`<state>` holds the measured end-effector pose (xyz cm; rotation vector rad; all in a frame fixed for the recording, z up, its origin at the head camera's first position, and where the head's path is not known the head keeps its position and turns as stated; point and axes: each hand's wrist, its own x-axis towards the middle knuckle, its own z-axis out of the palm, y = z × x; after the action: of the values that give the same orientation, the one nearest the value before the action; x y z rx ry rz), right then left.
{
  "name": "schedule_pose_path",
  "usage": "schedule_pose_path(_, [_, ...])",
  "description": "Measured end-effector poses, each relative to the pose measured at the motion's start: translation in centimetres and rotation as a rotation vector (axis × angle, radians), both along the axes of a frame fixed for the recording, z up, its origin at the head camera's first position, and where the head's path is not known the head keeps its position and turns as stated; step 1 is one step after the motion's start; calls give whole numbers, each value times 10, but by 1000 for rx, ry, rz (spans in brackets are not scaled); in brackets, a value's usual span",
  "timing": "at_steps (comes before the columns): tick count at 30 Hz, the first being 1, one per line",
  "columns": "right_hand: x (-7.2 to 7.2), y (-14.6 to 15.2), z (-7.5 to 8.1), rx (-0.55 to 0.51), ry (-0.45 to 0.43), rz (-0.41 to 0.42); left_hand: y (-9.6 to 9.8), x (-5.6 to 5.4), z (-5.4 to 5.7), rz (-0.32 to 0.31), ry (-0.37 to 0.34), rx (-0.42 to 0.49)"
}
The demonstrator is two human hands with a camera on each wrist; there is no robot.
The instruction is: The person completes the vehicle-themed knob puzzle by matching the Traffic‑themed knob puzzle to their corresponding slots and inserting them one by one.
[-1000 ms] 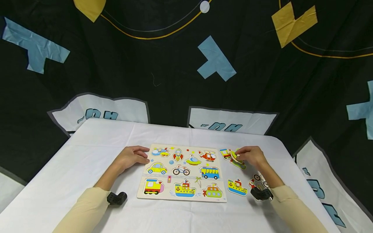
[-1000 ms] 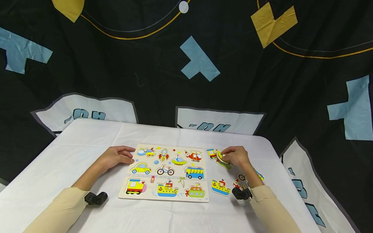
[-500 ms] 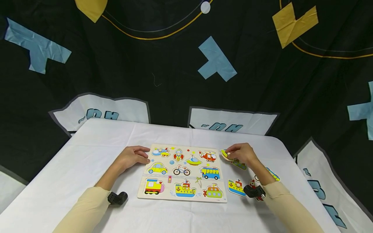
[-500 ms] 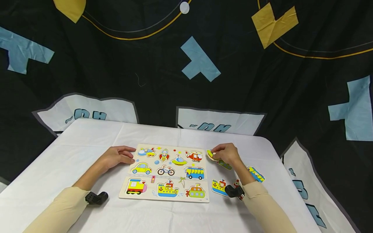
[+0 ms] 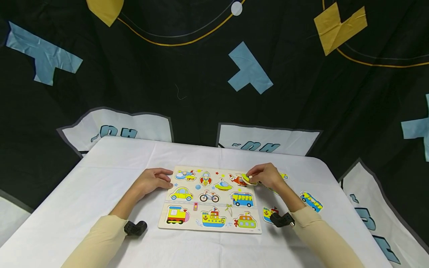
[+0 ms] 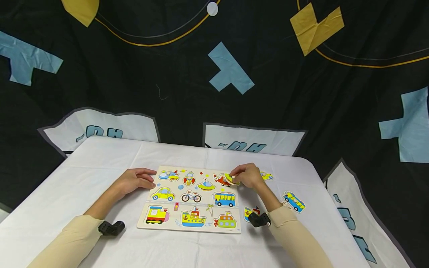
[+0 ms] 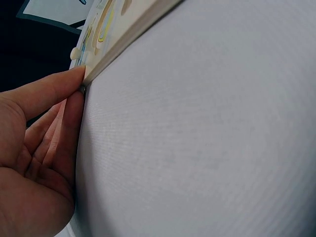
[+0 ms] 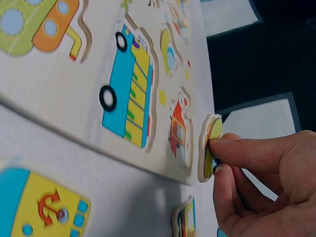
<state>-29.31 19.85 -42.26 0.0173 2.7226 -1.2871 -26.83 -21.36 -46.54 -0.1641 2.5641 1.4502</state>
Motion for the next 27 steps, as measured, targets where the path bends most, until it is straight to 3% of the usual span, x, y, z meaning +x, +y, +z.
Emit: schedule_pose_path(27, [7, -64, -10, 52, 11, 206, 1, 1, 0, 11, -7, 16])
